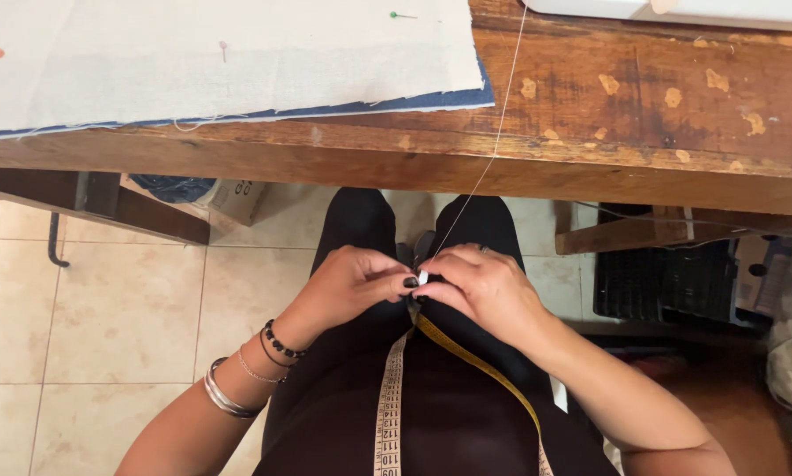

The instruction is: Threading a sewing machine and its components with a white thread on a wooden workbench.

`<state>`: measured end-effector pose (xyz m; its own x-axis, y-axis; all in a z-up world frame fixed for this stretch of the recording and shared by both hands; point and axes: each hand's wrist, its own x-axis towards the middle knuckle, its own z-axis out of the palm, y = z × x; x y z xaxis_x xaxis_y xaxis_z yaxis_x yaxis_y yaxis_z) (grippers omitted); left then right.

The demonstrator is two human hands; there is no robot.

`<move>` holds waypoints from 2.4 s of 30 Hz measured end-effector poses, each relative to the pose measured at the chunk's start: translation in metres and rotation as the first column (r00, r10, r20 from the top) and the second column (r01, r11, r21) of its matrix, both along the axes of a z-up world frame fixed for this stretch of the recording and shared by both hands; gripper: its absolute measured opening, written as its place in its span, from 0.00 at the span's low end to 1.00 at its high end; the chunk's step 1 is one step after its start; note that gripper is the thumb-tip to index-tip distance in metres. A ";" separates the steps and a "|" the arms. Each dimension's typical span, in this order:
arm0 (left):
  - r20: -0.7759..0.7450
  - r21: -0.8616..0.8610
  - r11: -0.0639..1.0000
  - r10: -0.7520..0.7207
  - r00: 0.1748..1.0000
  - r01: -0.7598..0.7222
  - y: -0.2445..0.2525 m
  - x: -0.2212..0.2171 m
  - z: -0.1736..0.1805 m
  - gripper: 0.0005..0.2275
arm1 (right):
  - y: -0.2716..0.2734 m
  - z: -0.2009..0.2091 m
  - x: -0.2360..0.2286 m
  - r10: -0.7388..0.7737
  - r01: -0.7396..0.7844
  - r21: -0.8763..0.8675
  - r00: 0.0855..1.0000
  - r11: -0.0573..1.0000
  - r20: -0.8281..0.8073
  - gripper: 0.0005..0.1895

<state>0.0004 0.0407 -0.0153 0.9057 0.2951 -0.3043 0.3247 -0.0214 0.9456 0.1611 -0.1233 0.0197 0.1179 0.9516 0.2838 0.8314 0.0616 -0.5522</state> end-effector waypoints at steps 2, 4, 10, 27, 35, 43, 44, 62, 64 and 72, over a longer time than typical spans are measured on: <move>0.001 0.012 1.000 -0.009 1.000 0.009 0.001 0.001 0.011 0.14 | 0.000 -0.002 -0.001 0.013 -0.016 0.032 0.996 0.999 0.091 0.13; 0.000 0.023 1.000 -0.018 1.000 0.018 0.002 0.002 0.014 0.14 | 0.002 0.000 -0.002 0.023 -0.035 0.061 0.983 0.998 0.180 0.13; 0.060 0.037 0.999 0.007 0.998 -0.010 0.002 0.007 0.015 0.15 | 0.006 0.014 0.001 0.037 -0.078 0.112 0.943 0.991 0.330 0.14; 0.592 0.454 0.848 -0.058 0.804 -0.273 -0.010 0.016 0.002 0.11 | 0.003 -0.021 0.013 -0.081 0.062 -0.052 0.815 0.997 -0.574 0.08; 0.440 0.282 0.943 0.038 0.897 -0.178 -0.007 0.013 0.004 0.14 | -0.007 -0.014 0.013 -0.108 0.039 0.372 0.980 0.927 0.165 0.12; 0.318 0.201 0.979 -0.033 0.948 -0.034 -0.017 0.014 0.008 0.10 | -0.014 -0.017 0.008 -0.032 -0.100 0.441 0.959 0.892 0.281 0.06; 0.347 0.249 0.967 -0.031 0.937 -0.060 -0.018 0.014 0.010 0.11 | -0.016 -0.022 0.010 0.008 -0.044 0.398 0.996 0.916 0.092 0.16; 0.498 0.468 0.870 -0.115 0.860 -0.155 -0.015 0.014 0.025 0.25 | -0.016 -0.012 0.015 -0.007 0.034 0.150 0.984 0.988 -0.177 0.12; 0.473 0.395 0.910 -0.084 0.877 -0.126 -0.012 0.010 0.019 0.31 | -0.015 -0.008 0.012 0.009 -0.016 0.201 0.999 0.980 0.034 0.12; 0.046 0.364 0.928 -0.104 0.993 0.080 -0.016 0.009 -0.002 0.14 | -0.019 -0.027 -0.001 -0.029 -0.073 0.310 0.949 0.948 0.314 0.10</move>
